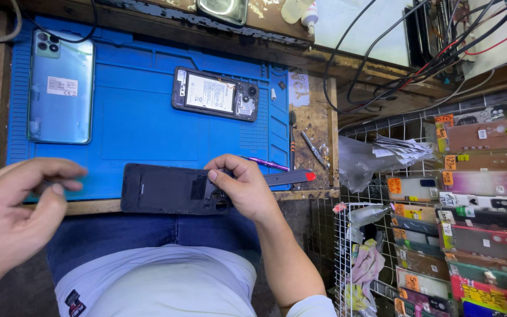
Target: The person removes internal components, adhesive strips, and a battery from a disassembled smartphone using their hands and a small prying tool on a repair mat.
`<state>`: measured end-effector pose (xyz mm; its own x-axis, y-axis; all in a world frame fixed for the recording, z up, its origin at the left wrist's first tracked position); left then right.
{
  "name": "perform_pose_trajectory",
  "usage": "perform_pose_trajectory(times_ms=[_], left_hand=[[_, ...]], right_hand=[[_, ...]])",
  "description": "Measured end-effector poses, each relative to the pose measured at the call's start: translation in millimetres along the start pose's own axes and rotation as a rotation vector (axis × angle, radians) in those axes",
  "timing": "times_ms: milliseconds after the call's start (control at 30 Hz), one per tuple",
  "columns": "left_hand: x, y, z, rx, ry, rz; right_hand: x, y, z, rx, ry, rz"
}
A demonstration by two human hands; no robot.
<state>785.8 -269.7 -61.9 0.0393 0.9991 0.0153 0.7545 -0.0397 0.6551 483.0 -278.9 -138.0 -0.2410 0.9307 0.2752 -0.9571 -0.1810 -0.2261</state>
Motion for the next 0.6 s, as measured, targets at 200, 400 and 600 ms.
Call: perform_pose_trajectory(times_ms=[200,400,600], left_hand=[[21.2,15.1,37.4,-0.071,-0.079,-0.156],[24.8,26.6,50.6,-0.187,0.145,-0.236],[32.7,26.4,52.8,-0.221,0.211,-0.255]], right_hand=[[-16.6,-6.3,7.7,0.067,0.049,-0.001],[-26.3,-8.6,3.6,0.005,0.050,-0.004],[-22.3,-10.2,6.8,-0.032,0.054,-0.008]])
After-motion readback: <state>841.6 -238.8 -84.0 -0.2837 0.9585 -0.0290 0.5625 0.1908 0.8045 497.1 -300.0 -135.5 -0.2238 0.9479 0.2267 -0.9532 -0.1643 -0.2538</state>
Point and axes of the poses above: each hand's wrist, its own x-axis away from the middle knuckle, its own y-axis out of the back of the hand, z = x × y, the point moved 10 cm from there along -x, towards the middle knuckle, and after that the axes turned 14 degrees about -x, right-handed, at the moved point
